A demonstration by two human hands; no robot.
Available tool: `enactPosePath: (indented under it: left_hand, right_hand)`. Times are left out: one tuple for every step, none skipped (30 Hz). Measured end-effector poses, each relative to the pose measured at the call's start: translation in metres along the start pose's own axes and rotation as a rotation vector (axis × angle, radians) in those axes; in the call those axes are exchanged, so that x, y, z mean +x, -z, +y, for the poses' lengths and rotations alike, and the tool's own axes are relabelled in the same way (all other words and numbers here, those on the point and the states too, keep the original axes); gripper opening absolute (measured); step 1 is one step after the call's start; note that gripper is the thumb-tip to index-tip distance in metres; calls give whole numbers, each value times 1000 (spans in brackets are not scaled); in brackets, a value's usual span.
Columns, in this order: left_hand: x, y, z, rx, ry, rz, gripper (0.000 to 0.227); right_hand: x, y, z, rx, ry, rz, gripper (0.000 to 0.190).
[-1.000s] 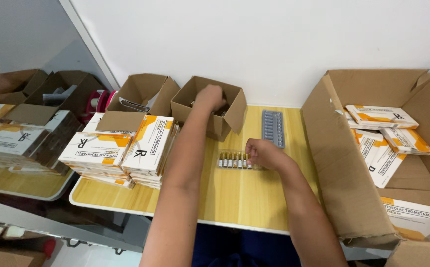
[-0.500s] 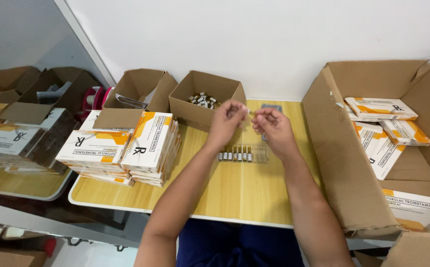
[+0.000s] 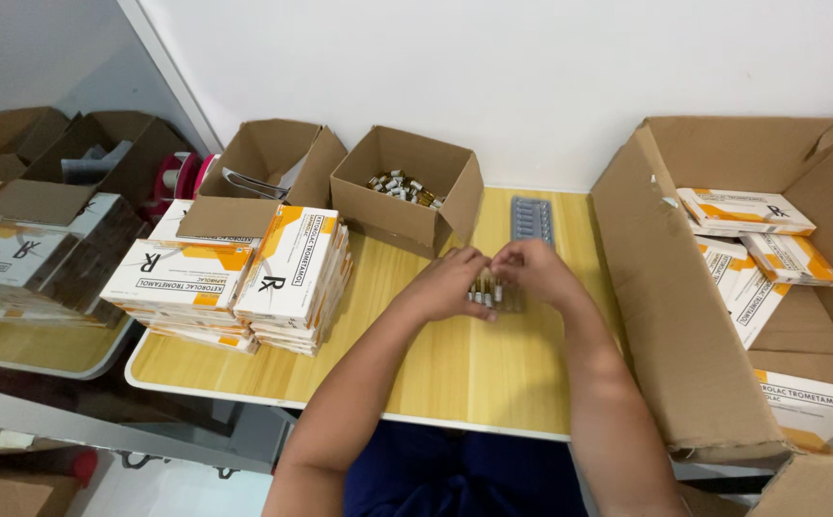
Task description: The person places small vials into a blister pack, then inserts the filled blister pack into a medicine box. The person repeats this process with additional vials and boxes.
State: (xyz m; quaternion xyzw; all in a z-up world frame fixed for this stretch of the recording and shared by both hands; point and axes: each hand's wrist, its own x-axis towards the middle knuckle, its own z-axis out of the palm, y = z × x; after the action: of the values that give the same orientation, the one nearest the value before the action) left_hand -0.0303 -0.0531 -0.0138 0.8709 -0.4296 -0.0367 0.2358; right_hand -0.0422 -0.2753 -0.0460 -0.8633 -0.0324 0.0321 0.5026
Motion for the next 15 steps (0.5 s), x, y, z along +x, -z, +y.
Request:
enactPosePath:
  left_hand:
    - [0, 1, 1, 70, 5, -56, 91]
    - [0, 1, 1, 78, 3, -63, 90]
    - [0, 1, 1, 86, 1, -71, 88]
    - [-1, -1, 0, 93, 0, -79, 87]
    - [0, -1, -1, 94, -1, -78, 87]
    - [0, -2, -2, 95, -2, -78, 87]
    - [0, -2, -2, 97, -2, -77, 87]
    - [-1, -3, -2, 85, 9, -80, 86]
    - [-1, -3, -2, 74, 21, -83, 86]
    - [-1, -3, -2, 65, 31, -85, 86]
    - [-1, -2, -1, 68, 36, -85, 86]
    - [-1, -2, 0, 72, 40, -86, 86]
    - [-1, -1, 0, 76, 45, -87, 86]
    - [-1, -1, 1, 77, 48, -91, 87]
    - [-1, -1, 1, 77, 52, -95, 87]
  right_hand:
    - [-1, -1, -2, -82, 6, -31, 10]
    - [-2, -3, -4, -163, 11, -63, 10]
    - [-2, -3, -6, -165, 14, -47, 10]
    - [-3, -4, -8, -166, 15, -31, 11]
    - [-4, -4, -10, -168, 17, -16, 12]
    - [-5, -3, -13, -213, 37, 13, 13]
    - [-7, -1, -15, -258, 56, 43, 14]
    - [-10, 1, -18, -303, 77, 72, 15]
    - [-13, 2, -21, -294, 69, 60, 15]
    - [-16, 4, -24, -285, 64, 50, 15]
    - [-19, 5, -26, -276, 59, 40, 15]
    - [-21, 6, -28, -302, 56, 6, 16]
    - [-23, 6, -30, -328, 54, -28, 17]
    - [-24, 5, -31, -354, 51, -63, 18]
    - [-24, 4, -31, -391, 67, -53, 17]
